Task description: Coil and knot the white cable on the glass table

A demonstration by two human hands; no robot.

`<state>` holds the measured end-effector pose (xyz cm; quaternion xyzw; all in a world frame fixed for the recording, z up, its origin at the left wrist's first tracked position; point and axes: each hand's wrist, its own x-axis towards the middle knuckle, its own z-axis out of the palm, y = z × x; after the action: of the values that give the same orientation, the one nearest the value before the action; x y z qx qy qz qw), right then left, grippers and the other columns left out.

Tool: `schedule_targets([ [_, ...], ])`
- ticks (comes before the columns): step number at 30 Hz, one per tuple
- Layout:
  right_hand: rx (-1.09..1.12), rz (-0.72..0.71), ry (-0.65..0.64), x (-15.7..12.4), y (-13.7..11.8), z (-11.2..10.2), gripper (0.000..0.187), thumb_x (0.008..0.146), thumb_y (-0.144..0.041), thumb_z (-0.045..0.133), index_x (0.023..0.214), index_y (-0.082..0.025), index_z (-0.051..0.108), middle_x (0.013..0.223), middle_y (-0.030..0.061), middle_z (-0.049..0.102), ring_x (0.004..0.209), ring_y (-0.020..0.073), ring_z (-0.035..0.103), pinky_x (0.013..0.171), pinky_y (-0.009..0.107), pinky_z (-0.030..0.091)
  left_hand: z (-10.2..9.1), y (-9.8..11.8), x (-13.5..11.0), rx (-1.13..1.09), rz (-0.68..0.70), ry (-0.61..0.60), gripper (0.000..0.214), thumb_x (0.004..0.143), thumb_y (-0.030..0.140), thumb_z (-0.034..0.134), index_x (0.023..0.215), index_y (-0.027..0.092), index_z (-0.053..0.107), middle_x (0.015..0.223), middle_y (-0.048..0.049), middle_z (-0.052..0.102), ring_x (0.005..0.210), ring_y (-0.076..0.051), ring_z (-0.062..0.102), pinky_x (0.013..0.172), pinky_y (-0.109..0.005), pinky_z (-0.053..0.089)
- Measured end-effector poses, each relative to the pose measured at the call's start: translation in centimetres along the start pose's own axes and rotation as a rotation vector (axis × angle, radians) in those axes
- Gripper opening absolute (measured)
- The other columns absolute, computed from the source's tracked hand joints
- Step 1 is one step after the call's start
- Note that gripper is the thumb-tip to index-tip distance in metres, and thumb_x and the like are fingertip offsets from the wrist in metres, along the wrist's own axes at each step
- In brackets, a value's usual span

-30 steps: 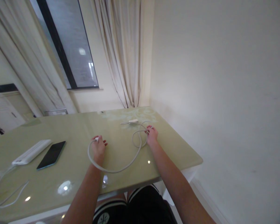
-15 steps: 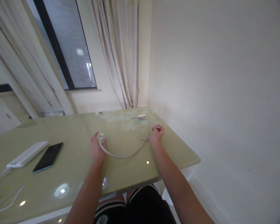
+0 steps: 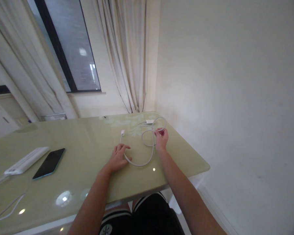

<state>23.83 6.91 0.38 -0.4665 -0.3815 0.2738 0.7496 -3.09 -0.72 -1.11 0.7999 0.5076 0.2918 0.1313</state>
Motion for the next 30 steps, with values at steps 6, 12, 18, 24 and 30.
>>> schedule_targets([
  [6, 0.005, 0.021, 0.098, -0.5, -0.2, 0.1, 0.026, 0.076, -0.04, 0.066, 0.091, -0.021, 0.055, 0.093, 0.0028, 0.06, 0.091, 0.0159, 0.059, 0.075, 0.026, 0.056, -0.7, 0.4, -0.1, -0.097, 0.011, -0.228, 0.076, 0.054, 0.05, 0.092, 0.125, 0.036, 0.069, 0.129, -0.0071, 0.054, 0.125, -0.034, 0.048, 0.113, -0.05, 0.035],
  [12, 0.119, 0.226, 0.055, 0.1, -0.1, 0.0, 0.027, 0.07, -0.035, 0.071, 0.088, -0.02, 0.056, 0.078, -0.0026, 0.058, 0.065, 0.0094, 0.056, 0.062, 0.022, 0.051, -0.4, 1.3, 0.6, -0.124, -0.008, -0.131, 0.041, 0.061, 0.057, 0.087, 0.087, 0.026, 0.078, 0.105, -0.0074, 0.066, 0.105, -0.029, 0.059, 0.099, -0.041, 0.043],
  [18, 0.195, 0.323, -0.074, -0.6, -1.0, 0.3, 0.037, 0.062, -0.041, 0.08, 0.082, -0.02, 0.058, 0.066, -0.0064, 0.054, 0.049, 0.0054, 0.046, 0.04, 0.016, 0.029, -1.3, 1.4, 1.3, 0.078, -0.187, 0.161, 0.054, 0.085, 0.068, 0.059, 0.062, 0.019, 0.063, 0.075, -0.0056, 0.06, 0.076, -0.021, 0.058, 0.082, -0.036, 0.042],
  [24, 0.221, 0.253, -0.324, -3.5, -2.2, 1.9, 0.039, 0.063, -0.044, 0.084, 0.085, -0.018, 0.064, 0.072, -0.0044, 0.058, 0.052, 0.0067, 0.052, 0.043, 0.019, 0.037, -1.1, 2.9, 0.4, 0.403, -0.399, 0.244, 0.056, 0.085, 0.073, 0.056, 0.074, 0.02, 0.07, 0.099, -0.0126, 0.067, 0.102, -0.037, 0.057, 0.09, -0.048, 0.038],
  [30, 0.187, 0.055, -0.577, -7.6, -2.6, 3.5, 0.034, 0.082, -0.048, 0.075, 0.099, -0.02, 0.068, 0.09, 0.0023, 0.068, 0.076, 0.0137, 0.064, 0.065, 0.024, 0.051, 1.5, 4.3, 0.7, 0.118, -0.065, 0.101, 0.03, 0.099, 0.044, 0.05, 0.102, 0.02, 0.068, 0.098, -0.0105, 0.071, 0.1, -0.029, 0.06, 0.095, -0.047, 0.041],
])
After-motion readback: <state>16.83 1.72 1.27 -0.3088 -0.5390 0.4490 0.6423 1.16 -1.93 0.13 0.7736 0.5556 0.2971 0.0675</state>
